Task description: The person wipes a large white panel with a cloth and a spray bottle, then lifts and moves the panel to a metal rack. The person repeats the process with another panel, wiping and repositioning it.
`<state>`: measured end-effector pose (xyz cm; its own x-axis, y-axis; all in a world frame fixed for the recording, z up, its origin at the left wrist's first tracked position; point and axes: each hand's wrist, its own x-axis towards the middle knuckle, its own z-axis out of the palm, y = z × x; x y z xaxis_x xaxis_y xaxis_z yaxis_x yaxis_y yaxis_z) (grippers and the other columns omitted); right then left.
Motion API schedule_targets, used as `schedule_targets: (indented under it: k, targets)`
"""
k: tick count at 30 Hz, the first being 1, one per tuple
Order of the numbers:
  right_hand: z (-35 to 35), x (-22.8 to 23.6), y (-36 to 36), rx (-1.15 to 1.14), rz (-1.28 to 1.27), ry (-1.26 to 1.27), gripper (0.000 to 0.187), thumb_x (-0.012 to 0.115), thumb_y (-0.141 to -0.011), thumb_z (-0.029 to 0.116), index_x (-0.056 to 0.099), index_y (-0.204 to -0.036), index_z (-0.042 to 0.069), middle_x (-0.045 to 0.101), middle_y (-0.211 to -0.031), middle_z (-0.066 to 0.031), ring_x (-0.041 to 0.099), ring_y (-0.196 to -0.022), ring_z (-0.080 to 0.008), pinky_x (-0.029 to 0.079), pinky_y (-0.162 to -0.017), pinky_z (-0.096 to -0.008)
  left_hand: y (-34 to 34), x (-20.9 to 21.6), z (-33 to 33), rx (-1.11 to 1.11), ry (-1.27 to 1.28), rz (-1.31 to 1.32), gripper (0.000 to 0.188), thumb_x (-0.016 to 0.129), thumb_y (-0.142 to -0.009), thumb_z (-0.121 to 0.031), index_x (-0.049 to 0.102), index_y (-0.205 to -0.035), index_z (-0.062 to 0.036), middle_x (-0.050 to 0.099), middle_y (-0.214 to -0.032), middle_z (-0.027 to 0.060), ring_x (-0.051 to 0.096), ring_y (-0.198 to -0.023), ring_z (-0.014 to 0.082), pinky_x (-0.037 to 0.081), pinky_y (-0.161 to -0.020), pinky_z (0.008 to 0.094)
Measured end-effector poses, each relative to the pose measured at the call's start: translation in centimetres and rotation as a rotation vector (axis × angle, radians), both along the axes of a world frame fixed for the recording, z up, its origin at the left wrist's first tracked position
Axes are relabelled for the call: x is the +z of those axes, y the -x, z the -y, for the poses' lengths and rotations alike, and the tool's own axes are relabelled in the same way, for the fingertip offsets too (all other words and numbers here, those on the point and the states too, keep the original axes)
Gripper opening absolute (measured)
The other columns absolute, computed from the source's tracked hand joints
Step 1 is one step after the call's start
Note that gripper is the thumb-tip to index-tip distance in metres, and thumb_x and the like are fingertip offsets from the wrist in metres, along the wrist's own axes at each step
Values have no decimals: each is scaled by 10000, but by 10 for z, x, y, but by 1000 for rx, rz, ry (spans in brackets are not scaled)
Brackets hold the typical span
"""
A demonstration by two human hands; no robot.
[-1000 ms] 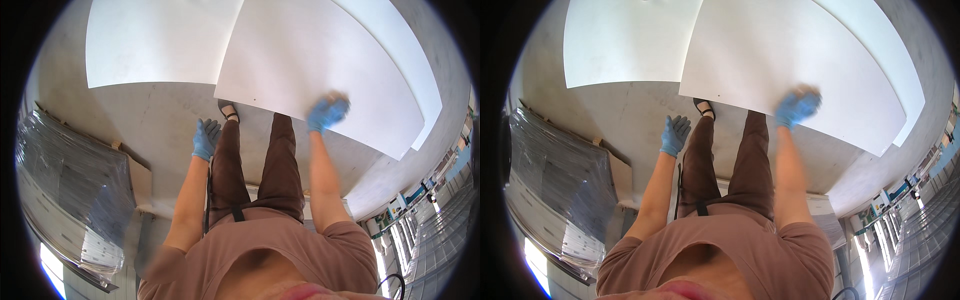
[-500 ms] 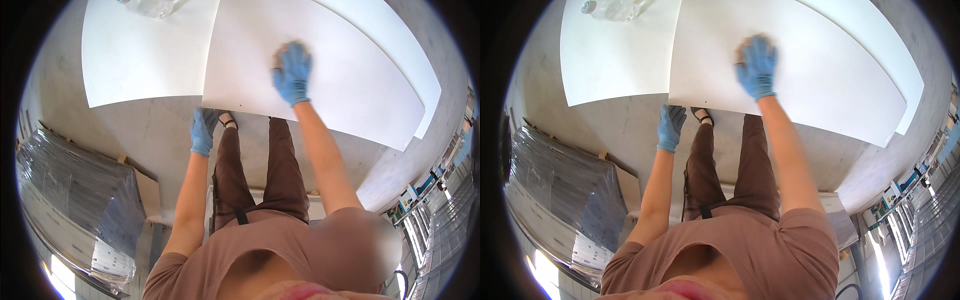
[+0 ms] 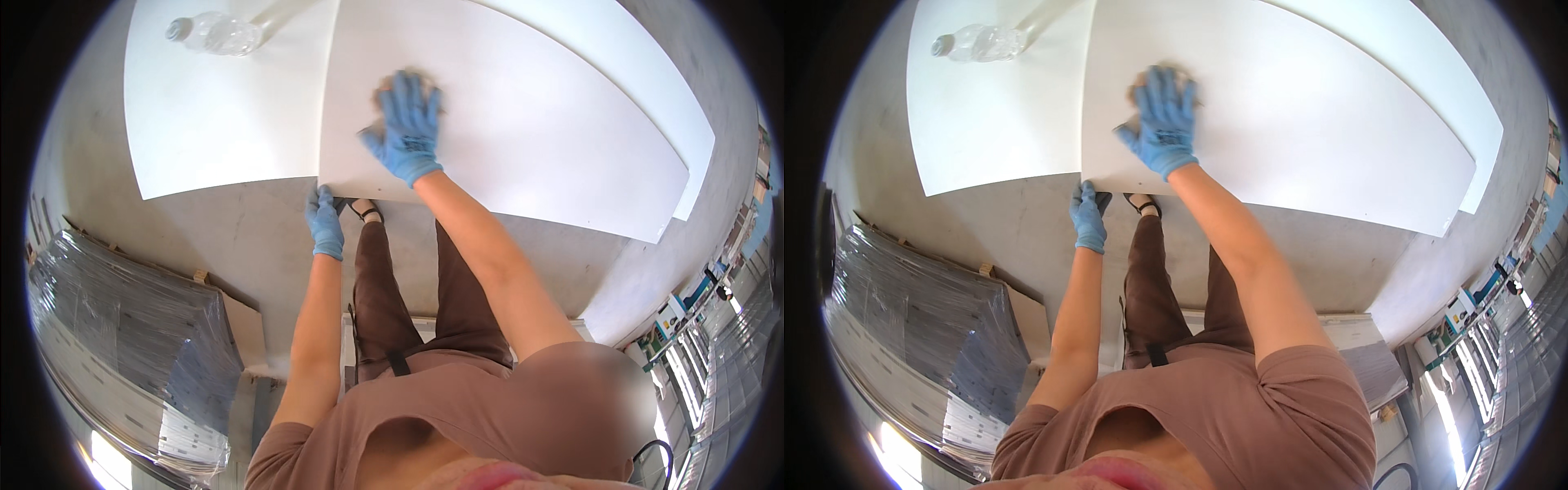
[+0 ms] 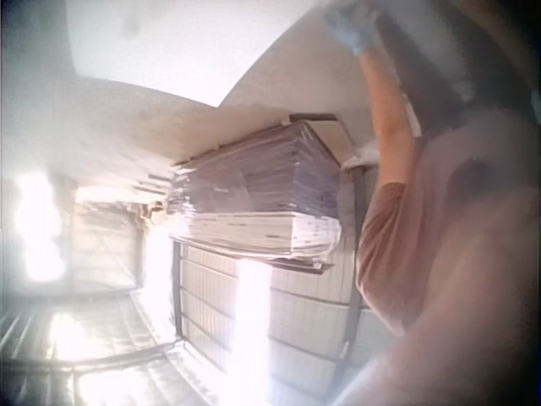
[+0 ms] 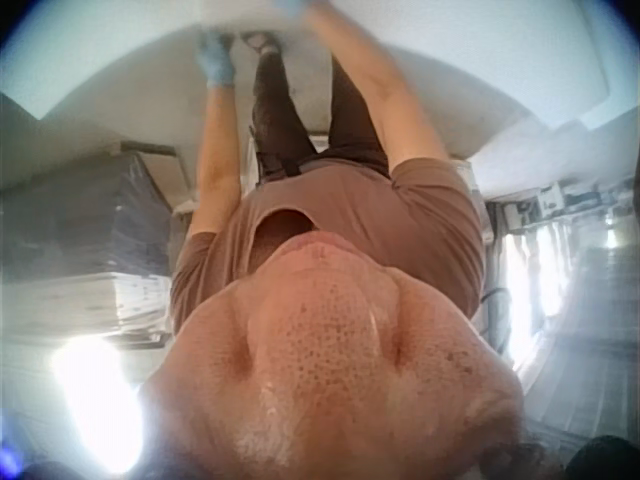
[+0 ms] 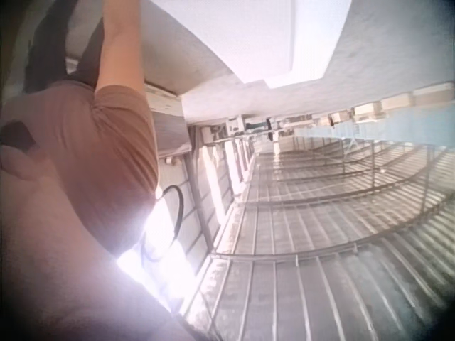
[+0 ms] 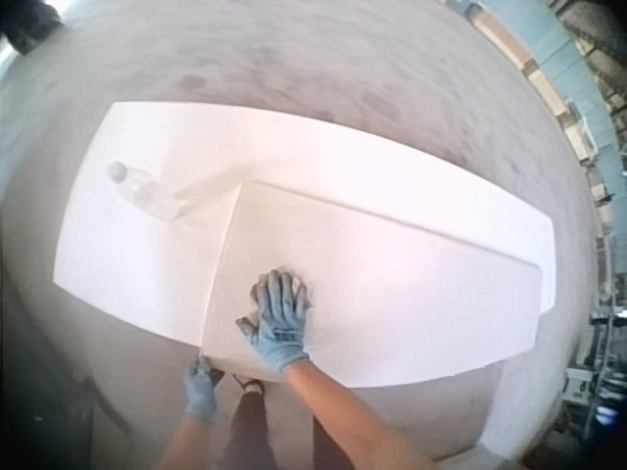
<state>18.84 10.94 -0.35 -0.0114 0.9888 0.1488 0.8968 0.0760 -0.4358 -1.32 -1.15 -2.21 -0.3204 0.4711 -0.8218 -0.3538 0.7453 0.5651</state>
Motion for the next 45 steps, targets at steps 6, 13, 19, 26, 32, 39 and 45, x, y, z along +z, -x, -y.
schedule_targets:
  k: [6,13,19,26,32,39,45]
  targets:
    - [-62,-2,32,284,80,-83,798,655,-819,702,608,-1333,94,407,-1582,-130,307,-1495,-354,168,-1222,-636,-4,-1,-3,29,-16,-33,333,567,-1075,-253,563,-1344,-56,666,-1191,94,704,-1010,233,628,-892,395]
    - [-50,-29,-184,-159,225,-70,594,655,-893,423,526,-1359,79,504,-1446,-232,439,-1373,-431,314,-1120,-630,3,8,-10,-60,19,-40,344,575,-1072,-274,555,-1333,-50,683,-1141,100,717,-970,238,640,-883,416]
    - [114,-48,-393,-1192,445,125,649,495,-963,639,520,-1354,122,479,-1399,-152,391,-1359,-393,320,-1017,-686,2,9,-12,-38,24,22,351,580,-1070,-280,550,-1327,-44,696,-1115,108,724,-953,249,646,-871,431]
    - [-68,-44,-179,-424,250,-88,781,708,-837,595,508,-1362,53,442,-1489,-220,355,-1421,-435,282,-1143,-625,1,7,-10,3,-4,41,372,600,-1060,-285,540,-1336,-43,681,-1163,125,714,-998,289,635,-905,477]
    - [-35,-23,41,290,154,-262,752,694,-745,645,627,-1288,129,504,-1456,-133,396,-1412,-364,253,-1184,-651,5,7,-13,-18,15,14,412,602,-1058,-262,518,-1392,-35,660,-1214,149,697,-1043,315,614,-942,505]
    - [45,-26,-189,-162,284,44,556,678,-866,351,552,-1333,76,509,-1444,-189,437,-1367,-404,319,-1124,-636,18,3,-14,-92,15,38,420,607,-1054,-264,507,-1392,-36,644,-1230,157,687,-1052,321,605,-952,515]
    - [185,-16,-355,-1067,556,41,563,630,-933,451,553,-1354,86,495,-1441,-186,424,-1375,-400,313,-1101,-599,11,3,-11,-53,-1,52,436,618,-1048,-305,494,-1390,-65,656,-1211,160,689,-1044,344,594,-965,536]
